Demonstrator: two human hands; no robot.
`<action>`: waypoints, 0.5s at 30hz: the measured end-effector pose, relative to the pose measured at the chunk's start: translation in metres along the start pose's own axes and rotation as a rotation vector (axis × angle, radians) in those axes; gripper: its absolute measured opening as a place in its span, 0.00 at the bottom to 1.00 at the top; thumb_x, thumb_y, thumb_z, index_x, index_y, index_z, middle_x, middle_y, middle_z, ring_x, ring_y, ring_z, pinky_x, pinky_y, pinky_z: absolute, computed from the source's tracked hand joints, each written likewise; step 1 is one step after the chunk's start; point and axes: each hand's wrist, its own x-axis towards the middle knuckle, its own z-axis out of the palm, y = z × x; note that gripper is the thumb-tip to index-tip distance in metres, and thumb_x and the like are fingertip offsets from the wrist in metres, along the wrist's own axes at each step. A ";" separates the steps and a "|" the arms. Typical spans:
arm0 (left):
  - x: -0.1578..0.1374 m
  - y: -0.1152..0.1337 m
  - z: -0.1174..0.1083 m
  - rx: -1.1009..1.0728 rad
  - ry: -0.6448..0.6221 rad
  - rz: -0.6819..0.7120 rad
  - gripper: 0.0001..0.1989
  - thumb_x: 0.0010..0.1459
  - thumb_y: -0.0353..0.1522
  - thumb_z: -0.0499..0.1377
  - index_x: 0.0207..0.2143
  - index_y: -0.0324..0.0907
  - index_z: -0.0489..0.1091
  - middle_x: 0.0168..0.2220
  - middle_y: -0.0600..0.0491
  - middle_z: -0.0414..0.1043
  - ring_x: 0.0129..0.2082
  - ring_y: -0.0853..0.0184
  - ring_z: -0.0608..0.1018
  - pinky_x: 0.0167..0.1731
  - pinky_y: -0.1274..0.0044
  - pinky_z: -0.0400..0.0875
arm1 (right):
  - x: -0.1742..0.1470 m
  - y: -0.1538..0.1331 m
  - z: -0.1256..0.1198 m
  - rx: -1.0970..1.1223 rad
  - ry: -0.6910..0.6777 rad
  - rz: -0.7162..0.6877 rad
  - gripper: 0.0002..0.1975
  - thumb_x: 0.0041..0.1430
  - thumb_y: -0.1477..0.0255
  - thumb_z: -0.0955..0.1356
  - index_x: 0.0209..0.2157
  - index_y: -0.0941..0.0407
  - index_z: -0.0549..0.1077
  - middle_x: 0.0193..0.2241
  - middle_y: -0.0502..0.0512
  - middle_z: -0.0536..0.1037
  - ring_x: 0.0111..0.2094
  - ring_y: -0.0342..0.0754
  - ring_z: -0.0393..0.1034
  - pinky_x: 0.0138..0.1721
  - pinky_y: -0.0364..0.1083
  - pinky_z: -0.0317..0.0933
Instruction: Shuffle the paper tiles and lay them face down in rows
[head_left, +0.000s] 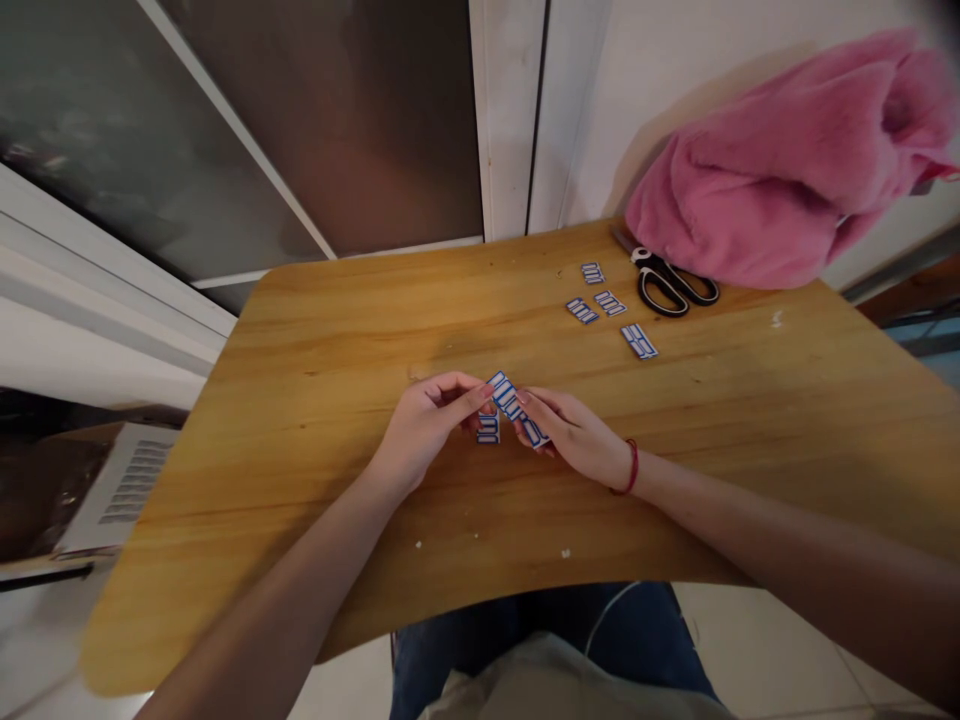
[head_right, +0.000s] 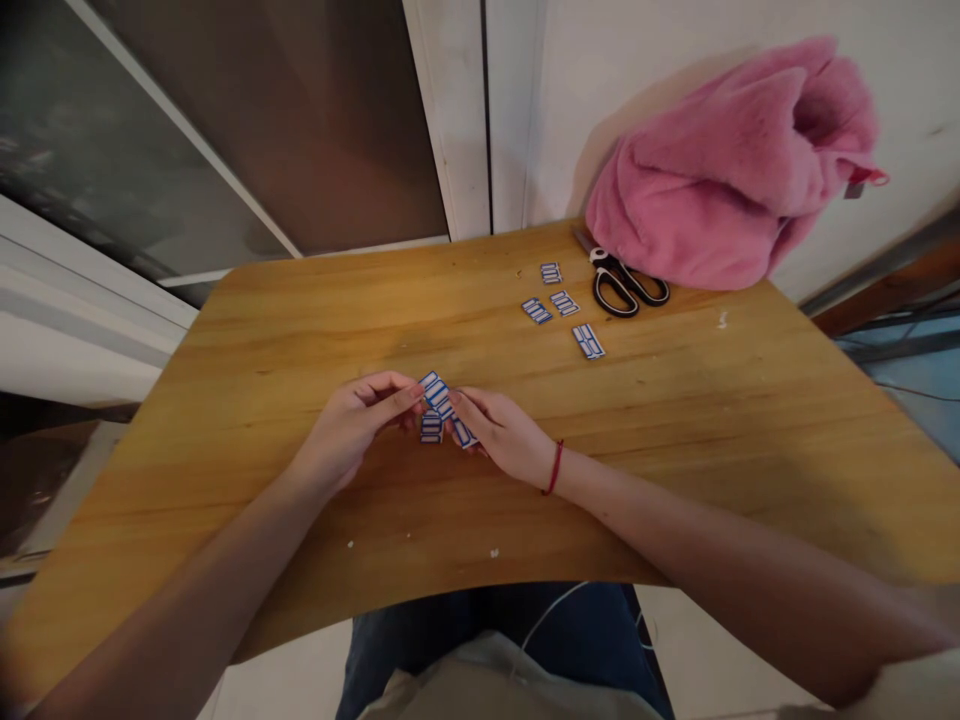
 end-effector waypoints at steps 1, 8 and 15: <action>0.000 0.000 0.001 0.001 -0.002 -0.004 0.11 0.50 0.39 0.65 0.27 0.40 0.74 0.25 0.55 0.72 0.23 0.74 0.69 0.25 0.80 0.65 | 0.000 0.001 0.000 -0.002 -0.007 -0.006 0.22 0.66 0.55 0.56 0.29 0.58 0.63 0.22 0.49 0.65 0.19 0.37 0.55 0.18 0.39 0.51; -0.002 -0.004 0.006 -0.006 -0.054 -0.037 0.14 0.49 0.41 0.65 0.25 0.39 0.71 0.23 0.56 0.70 0.23 0.73 0.70 0.25 0.80 0.65 | 0.000 0.008 0.000 0.013 -0.011 -0.038 0.23 0.66 0.54 0.56 0.29 0.59 0.64 0.20 0.49 0.66 0.18 0.37 0.57 0.20 0.39 0.52; -0.002 -0.004 0.005 -0.048 0.003 -0.029 0.15 0.49 0.41 0.65 0.24 0.39 0.68 0.21 0.57 0.67 0.22 0.75 0.68 0.24 0.80 0.65 | -0.001 0.004 0.002 0.066 0.085 -0.010 0.23 0.64 0.54 0.57 0.29 0.59 0.64 0.19 0.48 0.64 0.17 0.37 0.56 0.17 0.38 0.49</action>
